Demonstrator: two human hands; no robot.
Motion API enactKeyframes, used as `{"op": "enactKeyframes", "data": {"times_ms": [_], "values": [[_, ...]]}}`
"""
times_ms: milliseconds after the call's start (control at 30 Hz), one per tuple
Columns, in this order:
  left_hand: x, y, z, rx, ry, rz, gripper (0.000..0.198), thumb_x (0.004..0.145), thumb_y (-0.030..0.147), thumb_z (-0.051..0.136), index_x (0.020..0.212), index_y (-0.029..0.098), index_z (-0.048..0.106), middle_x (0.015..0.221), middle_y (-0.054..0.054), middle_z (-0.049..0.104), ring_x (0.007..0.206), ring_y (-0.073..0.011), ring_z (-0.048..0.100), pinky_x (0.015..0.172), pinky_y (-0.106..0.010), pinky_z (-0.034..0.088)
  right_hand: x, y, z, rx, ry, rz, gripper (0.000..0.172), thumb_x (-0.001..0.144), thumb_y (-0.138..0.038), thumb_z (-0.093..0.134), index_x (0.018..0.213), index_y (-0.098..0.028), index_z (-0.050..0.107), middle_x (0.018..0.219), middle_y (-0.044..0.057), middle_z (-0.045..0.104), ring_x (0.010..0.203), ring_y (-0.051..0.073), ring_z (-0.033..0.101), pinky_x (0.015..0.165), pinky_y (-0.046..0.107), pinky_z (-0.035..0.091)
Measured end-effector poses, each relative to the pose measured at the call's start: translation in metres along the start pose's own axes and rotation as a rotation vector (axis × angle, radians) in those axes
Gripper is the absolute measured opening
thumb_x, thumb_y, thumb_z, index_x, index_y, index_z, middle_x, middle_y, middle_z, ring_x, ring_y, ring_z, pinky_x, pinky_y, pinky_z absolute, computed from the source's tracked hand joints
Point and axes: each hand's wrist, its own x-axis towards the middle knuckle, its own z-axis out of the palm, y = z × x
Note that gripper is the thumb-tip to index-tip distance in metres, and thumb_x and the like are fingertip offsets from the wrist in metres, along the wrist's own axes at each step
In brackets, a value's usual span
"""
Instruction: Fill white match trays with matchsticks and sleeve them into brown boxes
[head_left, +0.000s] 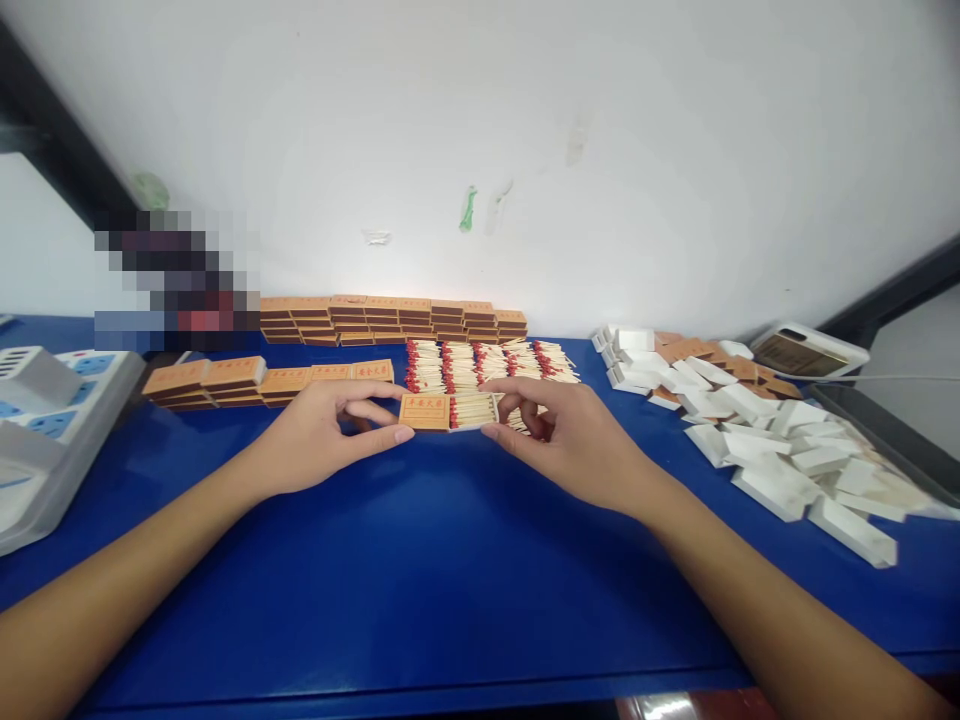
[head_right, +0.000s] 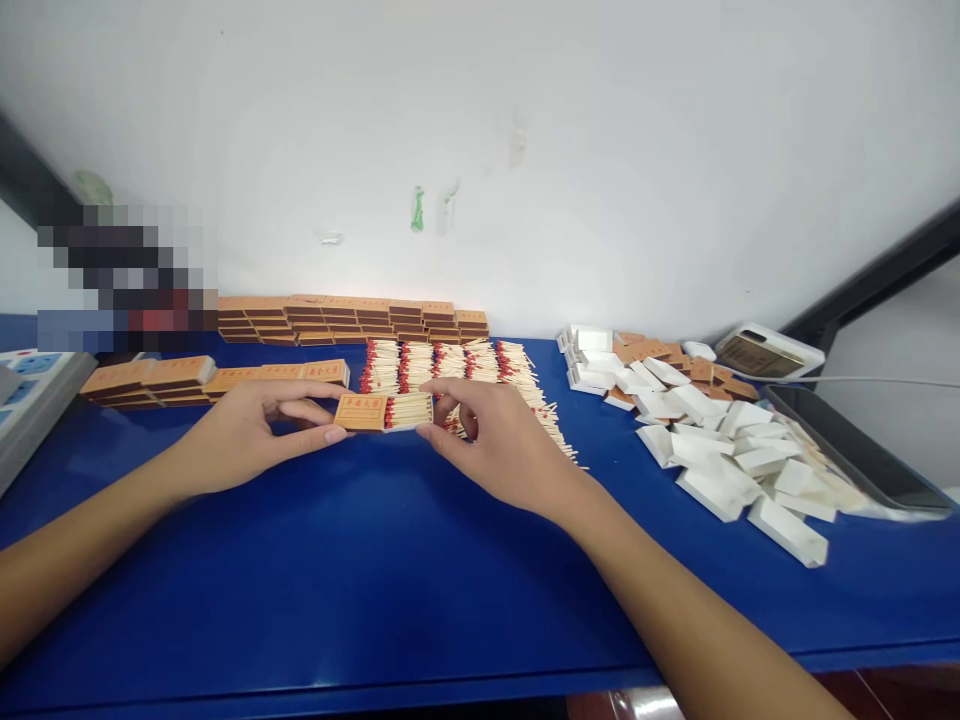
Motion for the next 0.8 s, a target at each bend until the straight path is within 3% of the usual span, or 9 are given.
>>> {"op": "enactKeyframes", "data": {"times_ms": [167,367,600,800], "values": [[0.001,-0.001,0.004,-0.151,0.003,-0.045,0.057,0.088,0.059,0.078,0.127,0.018,0.072,0.094,-0.006,0.085,0.084,-0.0235,0.079,0.079,-0.035,0.064,-0.001,-0.002,0.002,0.013,0.038,0.012,0.039,0.092,-0.039,0.073,0.128,-0.023,0.074,0.088,0.002,0.074,0.059,0.014,0.053,0.058,0.031,0.045],[0.002,0.001,0.008,-0.338,-0.023,-0.098,0.057,0.088,0.054,0.081,0.127,0.014,0.07,0.092,-0.009,0.084,0.081,-0.0222,0.079,0.069,-0.031,0.064,-0.002,-0.005,0.004,0.032,0.066,-0.001,0.036,0.092,-0.033,0.073,0.126,-0.02,0.073,0.087,0.001,0.073,0.058,0.012,0.052,0.056,0.029,0.044],[0.002,0.003,0.006,-0.393,-0.012,-0.091,0.051,0.087,0.051,0.083,0.122,0.015,0.072,0.086,-0.008,0.083,0.073,-0.0183,0.076,0.067,-0.027,0.062,-0.005,-0.011,0.005,0.046,0.081,-0.013,0.032,0.092,-0.03,0.073,0.122,-0.017,0.074,0.082,-0.001,0.071,0.054,0.009,0.049,0.054,0.027,0.043],[0.002,0.004,0.007,-0.394,-0.014,-0.103,0.052,0.085,0.047,0.085,0.122,0.014,0.071,0.082,-0.007,0.082,0.069,-0.0162,0.073,0.069,-0.027,0.063,-0.003,-0.008,0.005,0.098,0.063,-0.019,0.032,0.092,-0.028,0.074,0.122,-0.018,0.072,0.084,0.0,0.07,0.06,0.011,0.054,0.056,0.027,0.047]]}}
